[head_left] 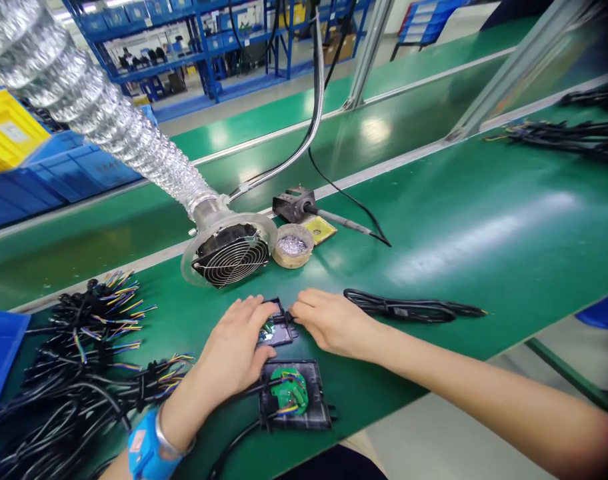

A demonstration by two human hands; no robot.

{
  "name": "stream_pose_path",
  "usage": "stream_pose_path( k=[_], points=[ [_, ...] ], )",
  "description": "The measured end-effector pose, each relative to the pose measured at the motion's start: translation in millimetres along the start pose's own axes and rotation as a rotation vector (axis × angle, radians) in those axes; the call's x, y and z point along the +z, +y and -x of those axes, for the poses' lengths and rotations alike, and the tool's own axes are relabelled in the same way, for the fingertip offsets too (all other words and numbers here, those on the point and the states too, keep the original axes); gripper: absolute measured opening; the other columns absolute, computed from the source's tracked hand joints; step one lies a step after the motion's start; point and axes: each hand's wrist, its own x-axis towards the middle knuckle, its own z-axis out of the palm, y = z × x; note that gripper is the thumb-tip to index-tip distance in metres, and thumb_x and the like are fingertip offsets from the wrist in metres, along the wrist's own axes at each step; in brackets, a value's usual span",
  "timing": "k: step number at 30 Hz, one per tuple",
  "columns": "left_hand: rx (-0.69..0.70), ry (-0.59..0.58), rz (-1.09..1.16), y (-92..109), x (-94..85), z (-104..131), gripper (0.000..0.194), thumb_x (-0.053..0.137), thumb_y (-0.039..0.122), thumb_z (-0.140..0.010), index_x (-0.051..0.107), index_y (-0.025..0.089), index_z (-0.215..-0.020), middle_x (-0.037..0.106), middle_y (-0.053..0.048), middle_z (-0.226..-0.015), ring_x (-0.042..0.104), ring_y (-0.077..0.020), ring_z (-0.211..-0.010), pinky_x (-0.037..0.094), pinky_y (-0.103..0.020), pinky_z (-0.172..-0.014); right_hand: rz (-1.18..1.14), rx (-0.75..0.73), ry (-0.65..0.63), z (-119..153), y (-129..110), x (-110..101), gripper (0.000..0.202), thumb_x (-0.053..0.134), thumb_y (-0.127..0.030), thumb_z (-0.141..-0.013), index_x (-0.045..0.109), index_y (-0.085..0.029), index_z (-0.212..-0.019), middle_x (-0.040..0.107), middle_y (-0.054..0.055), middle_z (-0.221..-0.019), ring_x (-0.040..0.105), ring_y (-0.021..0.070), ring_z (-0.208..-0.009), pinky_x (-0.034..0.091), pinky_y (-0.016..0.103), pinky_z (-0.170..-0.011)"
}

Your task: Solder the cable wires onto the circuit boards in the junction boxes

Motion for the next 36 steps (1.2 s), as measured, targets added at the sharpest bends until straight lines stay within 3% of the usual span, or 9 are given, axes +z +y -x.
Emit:
stream_pose_path(
  k=[7,15,18,23,27,29,32,34,36],
  points=[
    [0.039,-0.026,-0.116,3,1.3,-1,0.048,0.065,0.021,-0.084,0.057,0.024,-0.131,0.048,-0.019,-0.145,0.046,-0.0346,-0.134,0.041,-0.055,-0.109,0.075,-0.197,-0.026,-4,2,2,0.022,0.044,-0.001,-0.086,0.061,-0.015,-0.084,0.057,0.005,-0.076,0.043,0.0186,-0.072,0.03,0.031,-0.061],
    [0.029,-0.029,-0.173,11,-0.8,1,0.041,0.059,0.024,-0.087,0.062,0.022,-0.129,0.043,-0.017,-0.15,0.037,-0.0358,-0.139,0.035,-0.056,-0.113,-0.029,-0.166,0.108,1,12,17,0.022,0.044,-0.01,-0.094,0.066,-0.014,-0.093,0.063,0.008,-0.087,0.047,0.0184,-0.077,0.038,0.031,-0.068],
    [0.109,-0.047,-0.169,19,-2.9,5,0.049,0.049,0.018,-0.091,0.049,0.013,-0.139,0.043,-0.014,-0.15,0.037,-0.0282,-0.141,0.033,-0.048,-0.117,-0.114,-0.133,0.19,2,16,19,0.021,0.048,-0.023,-0.096,0.066,-0.013,-0.101,0.063,0.009,-0.093,0.052,0.0182,-0.082,0.045,0.032,-0.074],
    [0.131,-0.164,0.006,23,1.4,5,0.059,0.038,0.017,-0.095,0.023,-0.002,-0.148,0.037,-0.025,-0.15,0.037,-0.0268,-0.141,0.035,-0.044,-0.116,-0.216,-0.1,0.232,3,20,26,0.021,0.048,-0.019,-0.095,0.068,-0.013,-0.094,0.065,0.006,-0.082,0.056,0.0161,-0.078,0.048,0.031,-0.076],
    [0.004,-0.187,0.442,2,-10.2,4,0.067,0.038,0.024,-0.097,0.004,0.015,-0.155,0.04,-0.015,-0.151,0.04,-0.0244,-0.139,0.038,-0.048,-0.113,-0.183,-0.062,0.281,3,5,15,0.016,0.053,-0.016,-0.092,0.068,-0.014,-0.094,0.068,0.009,-0.085,0.056,0.0201,-0.08,0.048,0.037,-0.075],
    [-0.03,-0.034,0.675,-8,-27.0,15,0.066,0.042,0.029,-0.099,0.008,0.023,-0.155,0.041,-0.011,-0.152,0.044,-0.0235,-0.137,0.038,-0.047,-0.113,-0.16,-0.048,0.358,-3,-19,-2,0.015,0.055,-0.014,-0.09,0.067,-0.014,-0.1,0.069,0.01,-0.09,0.056,0.0215,-0.084,0.048,0.039,-0.077],
    [-0.073,0.455,0.808,-9,-61.5,52,0.052,0.049,0.031,-0.097,0.036,0.025,-0.147,0.048,-0.008,-0.148,0.045,-0.0265,-0.136,0.037,-0.046,-0.115,-0.251,-0.153,0.38,-22,-72,-22,0.013,0.055,-0.01,-0.088,0.066,-0.015,-0.092,0.068,0.006,-0.085,0.057,0.0176,-0.078,0.048,0.033,-0.076],
    [-0.121,0.821,0.737,-2,-83.2,88,0.04,0.053,0.032,-0.095,0.054,0.021,-0.133,0.059,-0.007,-0.137,0.052,-0.0293,-0.13,0.041,-0.049,-0.112,-0.293,-0.295,0.2,-43,-113,-22,0.016,0.052,-0.009,-0.087,0.065,-0.016,-0.08,0.064,0.005,-0.076,0.054,0.017,-0.073,0.046,0.03,-0.068],
    [-0.212,1.076,0.604,6,-97.6,126,0.03,0.05,0.029,-0.094,0.062,0.023,-0.121,0.067,-0.001,-0.126,0.059,-0.0281,-0.122,0.046,-0.051,-0.108,-0.266,-0.42,-0.064,-66,-155,-9,0.016,0.052,-0.011,-0.087,0.064,-0.017,-0.078,0.062,0.006,-0.075,0.055,0.0188,-0.076,0.045,0.03,-0.065]
  ],
)
